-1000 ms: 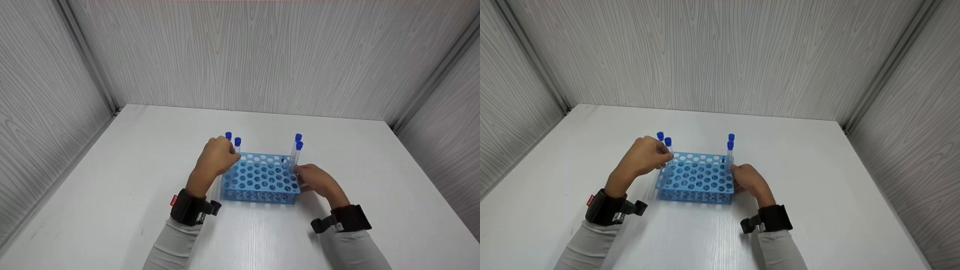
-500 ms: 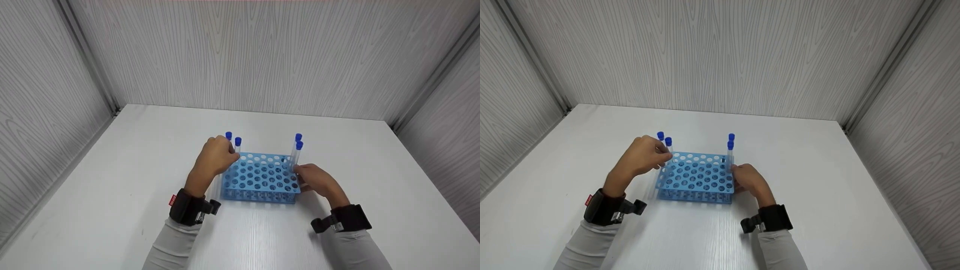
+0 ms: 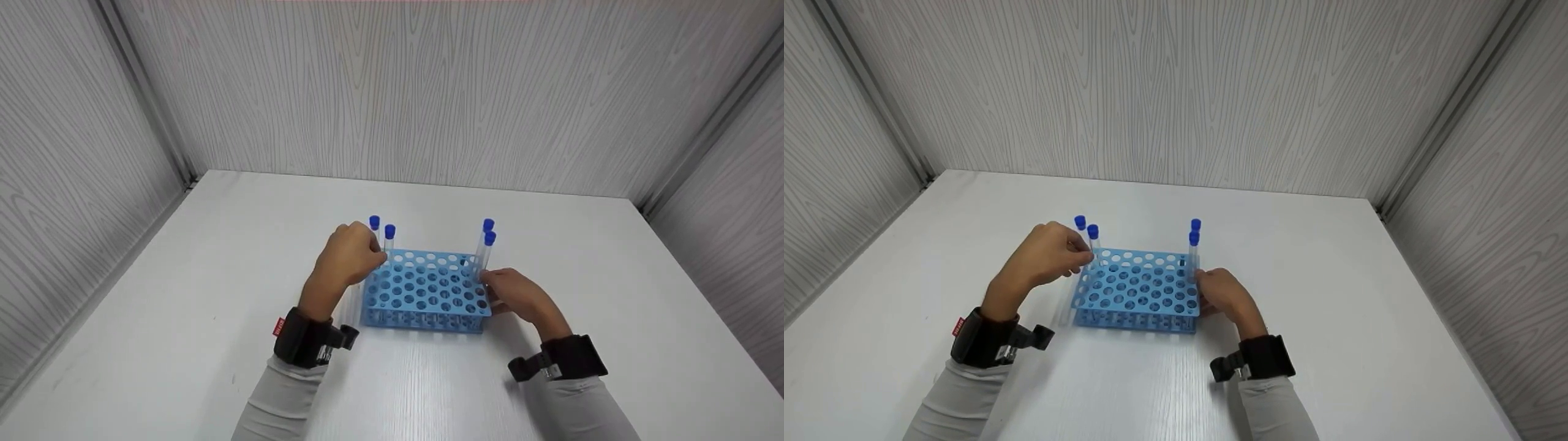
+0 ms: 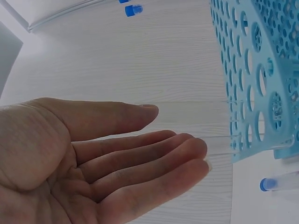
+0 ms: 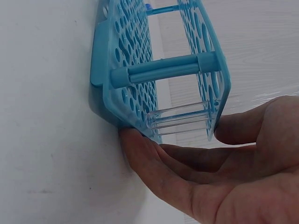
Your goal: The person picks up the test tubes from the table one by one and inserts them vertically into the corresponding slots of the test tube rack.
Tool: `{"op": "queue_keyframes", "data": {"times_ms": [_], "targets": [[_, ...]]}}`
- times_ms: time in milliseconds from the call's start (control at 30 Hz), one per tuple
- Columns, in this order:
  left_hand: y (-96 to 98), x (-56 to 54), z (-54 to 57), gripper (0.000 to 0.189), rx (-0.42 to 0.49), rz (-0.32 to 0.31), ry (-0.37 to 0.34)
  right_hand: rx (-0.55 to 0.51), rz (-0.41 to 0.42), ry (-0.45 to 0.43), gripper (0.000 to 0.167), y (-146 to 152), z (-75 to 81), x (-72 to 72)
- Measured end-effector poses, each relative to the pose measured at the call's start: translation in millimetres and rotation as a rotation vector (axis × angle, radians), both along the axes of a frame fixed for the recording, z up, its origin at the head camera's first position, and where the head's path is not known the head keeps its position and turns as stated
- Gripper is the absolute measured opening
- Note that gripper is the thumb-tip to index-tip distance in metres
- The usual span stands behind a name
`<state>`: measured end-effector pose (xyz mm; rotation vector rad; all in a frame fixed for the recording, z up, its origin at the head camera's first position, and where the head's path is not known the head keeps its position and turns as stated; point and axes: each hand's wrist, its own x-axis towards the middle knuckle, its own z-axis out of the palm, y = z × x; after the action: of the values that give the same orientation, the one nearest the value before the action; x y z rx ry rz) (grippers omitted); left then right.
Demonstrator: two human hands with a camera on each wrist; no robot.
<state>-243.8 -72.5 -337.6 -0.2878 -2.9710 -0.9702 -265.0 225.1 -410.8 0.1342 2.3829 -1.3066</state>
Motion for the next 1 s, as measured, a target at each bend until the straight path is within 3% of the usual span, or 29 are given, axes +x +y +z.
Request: {"op": "queue_keyframes", "data": {"times_ms": [1000], "targets": [[-12.6,-7.5,-5.4,0.02,-0.013,0.06,-0.093,-0.011,-0.003,0.001,0.051,-1,1.3,2.2]]}}
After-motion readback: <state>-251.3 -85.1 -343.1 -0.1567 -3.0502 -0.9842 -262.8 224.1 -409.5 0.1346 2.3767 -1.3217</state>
